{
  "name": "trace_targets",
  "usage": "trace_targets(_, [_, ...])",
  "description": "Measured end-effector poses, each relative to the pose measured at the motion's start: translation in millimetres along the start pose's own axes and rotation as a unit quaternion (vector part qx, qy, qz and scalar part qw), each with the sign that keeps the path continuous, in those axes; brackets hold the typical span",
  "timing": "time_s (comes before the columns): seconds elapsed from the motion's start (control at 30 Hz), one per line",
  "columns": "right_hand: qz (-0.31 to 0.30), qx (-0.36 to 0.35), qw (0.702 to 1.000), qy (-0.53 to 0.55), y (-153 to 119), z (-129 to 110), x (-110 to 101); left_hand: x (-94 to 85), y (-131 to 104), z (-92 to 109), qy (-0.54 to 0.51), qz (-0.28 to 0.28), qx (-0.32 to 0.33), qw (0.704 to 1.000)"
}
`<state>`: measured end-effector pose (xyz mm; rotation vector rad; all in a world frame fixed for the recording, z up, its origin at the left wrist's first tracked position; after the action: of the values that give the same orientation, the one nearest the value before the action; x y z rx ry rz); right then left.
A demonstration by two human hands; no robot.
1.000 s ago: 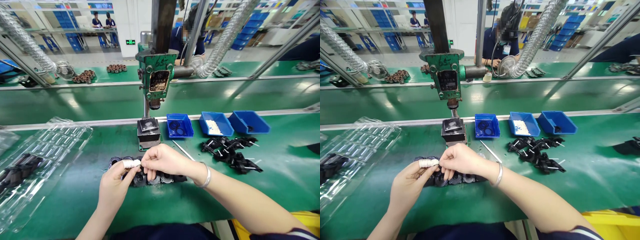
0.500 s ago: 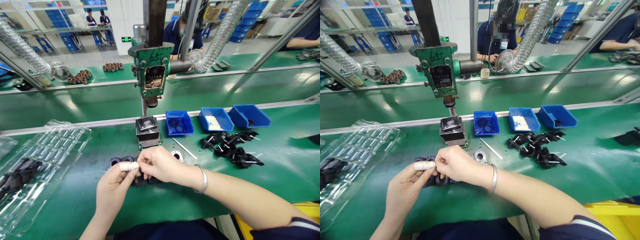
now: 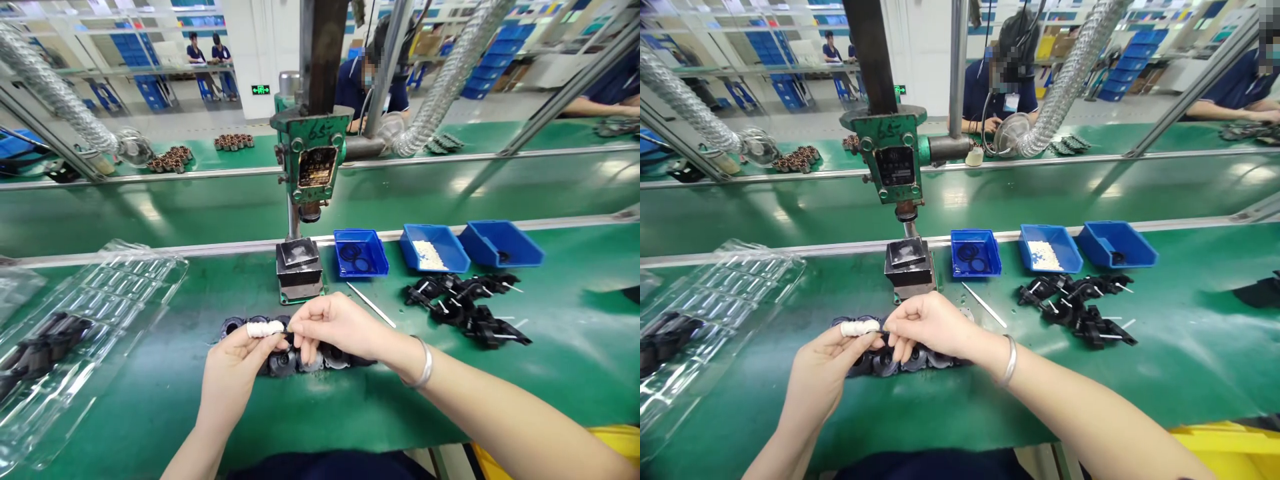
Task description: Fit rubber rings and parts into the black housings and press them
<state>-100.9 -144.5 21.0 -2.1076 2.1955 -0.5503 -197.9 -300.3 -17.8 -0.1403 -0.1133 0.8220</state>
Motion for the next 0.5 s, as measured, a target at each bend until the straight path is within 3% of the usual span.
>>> trace_targets(0.27, [-0.018,0.01,0.999,-0.034,6,0,3,1.5,-1,-4,-0.036,-0.015,-0.003,0.999])
trace_targets(0.5, [-0.003,0.007,0.993,-0.116,8,-9,4,3.9,-1,0,-0.006,0.0,0.037,0.999])
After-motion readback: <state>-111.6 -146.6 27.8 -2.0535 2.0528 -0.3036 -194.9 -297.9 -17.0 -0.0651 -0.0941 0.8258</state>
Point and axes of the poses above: each hand's wrist, its own y-axis towards the middle knuckle, its own x-axis out of the palm, z = x × y, the point moved 4 cm from there along y, towards the middle knuckle, and after that the axes turned 3 degrees about -z, right-handed, at the moved point
